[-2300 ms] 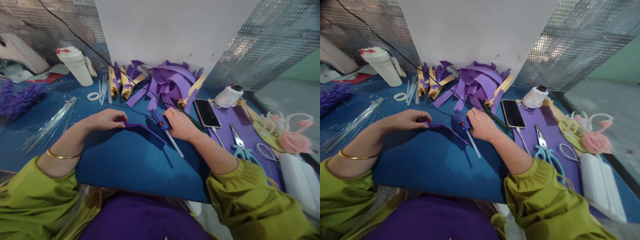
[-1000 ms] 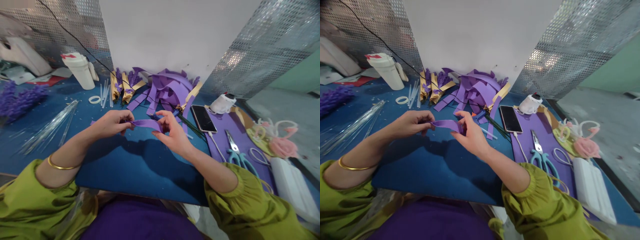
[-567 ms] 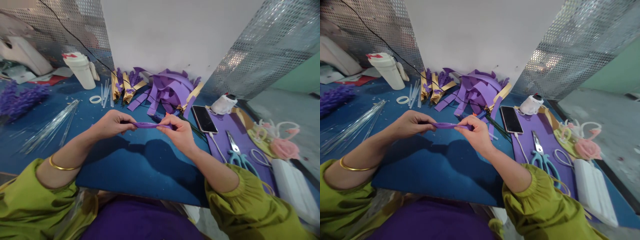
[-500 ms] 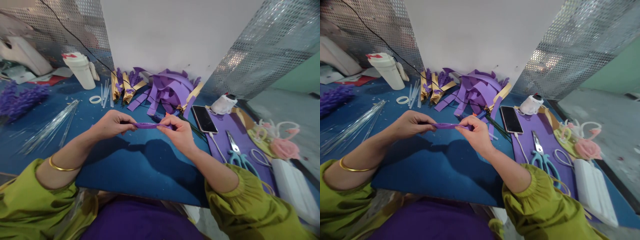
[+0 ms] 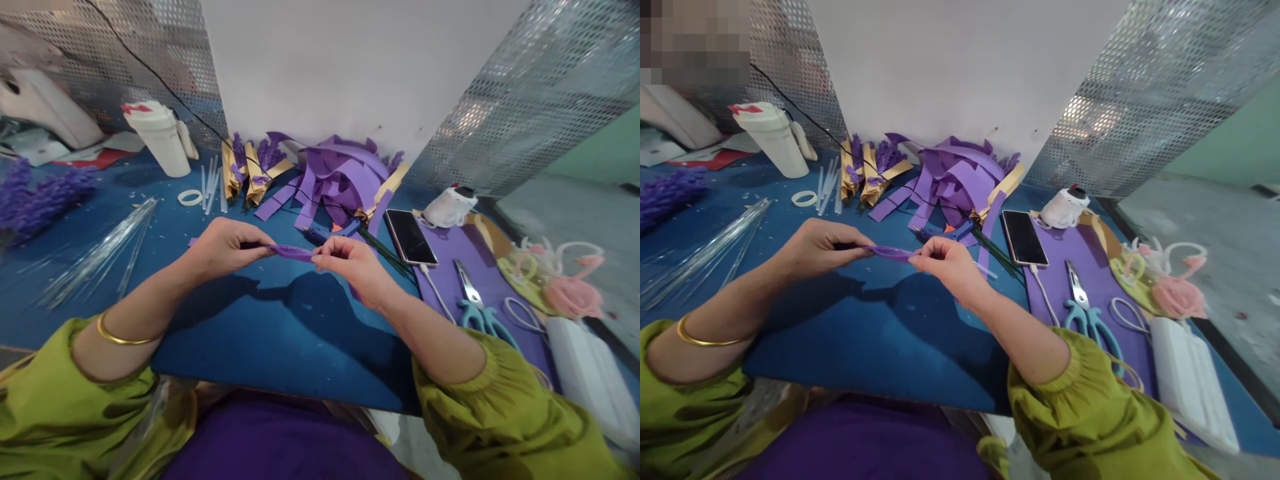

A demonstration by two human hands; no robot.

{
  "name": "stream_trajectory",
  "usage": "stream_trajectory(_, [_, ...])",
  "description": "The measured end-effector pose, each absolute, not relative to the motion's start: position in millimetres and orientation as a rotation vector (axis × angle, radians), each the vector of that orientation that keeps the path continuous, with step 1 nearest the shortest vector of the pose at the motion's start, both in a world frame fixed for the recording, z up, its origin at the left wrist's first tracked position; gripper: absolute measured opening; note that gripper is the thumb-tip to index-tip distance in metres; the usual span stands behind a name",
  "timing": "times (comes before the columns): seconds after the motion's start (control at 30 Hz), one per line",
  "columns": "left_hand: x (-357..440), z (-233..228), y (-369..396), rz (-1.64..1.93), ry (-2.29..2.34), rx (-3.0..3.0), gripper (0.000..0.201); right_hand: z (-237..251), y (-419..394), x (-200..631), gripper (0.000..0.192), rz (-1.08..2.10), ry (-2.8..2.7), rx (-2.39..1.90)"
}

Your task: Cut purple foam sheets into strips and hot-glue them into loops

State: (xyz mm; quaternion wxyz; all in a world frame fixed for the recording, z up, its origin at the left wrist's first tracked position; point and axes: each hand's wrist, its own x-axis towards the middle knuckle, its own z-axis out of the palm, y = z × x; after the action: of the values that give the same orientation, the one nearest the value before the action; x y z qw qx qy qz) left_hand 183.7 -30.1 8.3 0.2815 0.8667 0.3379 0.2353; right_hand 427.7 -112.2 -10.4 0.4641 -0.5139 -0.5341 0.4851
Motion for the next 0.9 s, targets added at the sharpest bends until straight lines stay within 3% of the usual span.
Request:
stream_trajectory(0.37, [185.7,9.1,-27.5,0.461,0.935,2.045,0.019,-11.1,-116.4,429.8,0.021,0.463,-1.695,-1.281])
stream_trajectory(0.9, [192.8,5.0,-38.8,0.623,0.899,2.041,0.028,-10.0,-120.0,428.5,0.021,0.319,-1.788,-1.227])
